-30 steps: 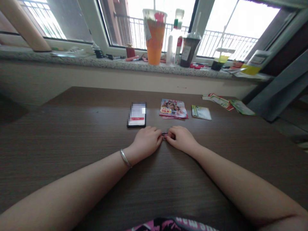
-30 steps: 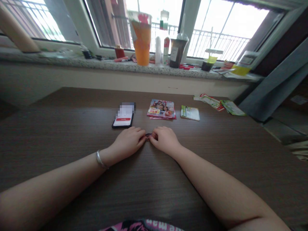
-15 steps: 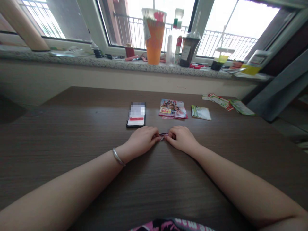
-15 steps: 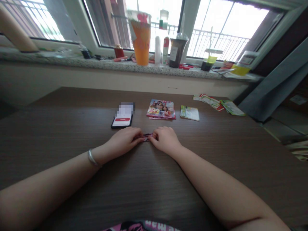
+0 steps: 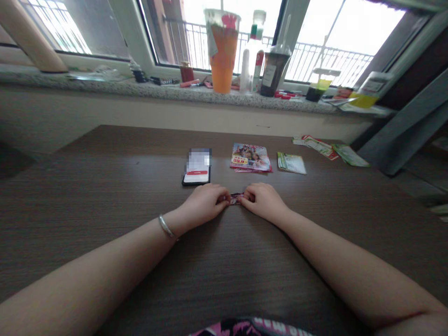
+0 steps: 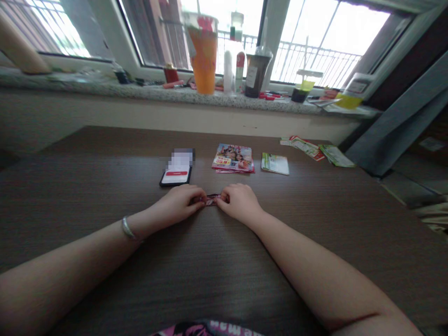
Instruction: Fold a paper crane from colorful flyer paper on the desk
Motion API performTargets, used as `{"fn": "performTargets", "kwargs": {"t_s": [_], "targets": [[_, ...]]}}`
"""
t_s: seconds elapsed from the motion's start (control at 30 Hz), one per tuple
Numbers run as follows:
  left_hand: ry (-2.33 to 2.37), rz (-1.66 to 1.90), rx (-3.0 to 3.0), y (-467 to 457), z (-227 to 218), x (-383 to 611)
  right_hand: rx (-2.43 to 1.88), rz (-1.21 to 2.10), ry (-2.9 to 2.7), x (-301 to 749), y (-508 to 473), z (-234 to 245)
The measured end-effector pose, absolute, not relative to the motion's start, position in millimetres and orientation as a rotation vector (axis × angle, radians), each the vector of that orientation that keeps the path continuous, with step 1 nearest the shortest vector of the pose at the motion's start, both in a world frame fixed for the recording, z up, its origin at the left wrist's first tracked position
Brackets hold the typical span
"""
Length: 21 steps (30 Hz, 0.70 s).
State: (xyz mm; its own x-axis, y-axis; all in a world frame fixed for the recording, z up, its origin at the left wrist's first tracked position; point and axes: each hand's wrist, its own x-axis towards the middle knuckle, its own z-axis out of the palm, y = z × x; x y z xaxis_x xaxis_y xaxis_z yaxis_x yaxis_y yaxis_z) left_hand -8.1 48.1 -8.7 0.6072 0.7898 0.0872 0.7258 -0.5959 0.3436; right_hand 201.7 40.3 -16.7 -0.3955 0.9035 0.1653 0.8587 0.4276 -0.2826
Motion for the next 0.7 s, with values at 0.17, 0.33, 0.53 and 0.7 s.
{"fn": "performTargets", "kwargs": {"t_s": [0.17,0.33,0.53,0.7], "targets": [[1.112,0.433,2.678,46,-14,-12,-1.533,0.218,-2.387,203,40,-16],[1.031,0.478,2.922,44,-14,-11,-1.583,0.211,-2.365,205,40,-14],[0.905,0.394,3.204,32,-14,-8,-1.602,0.190,-2.384,203,40,-13],[0.978,0.351,3.248,20,-13,-2,-1.587,0.183,-2.404,205,42,-14]]}}
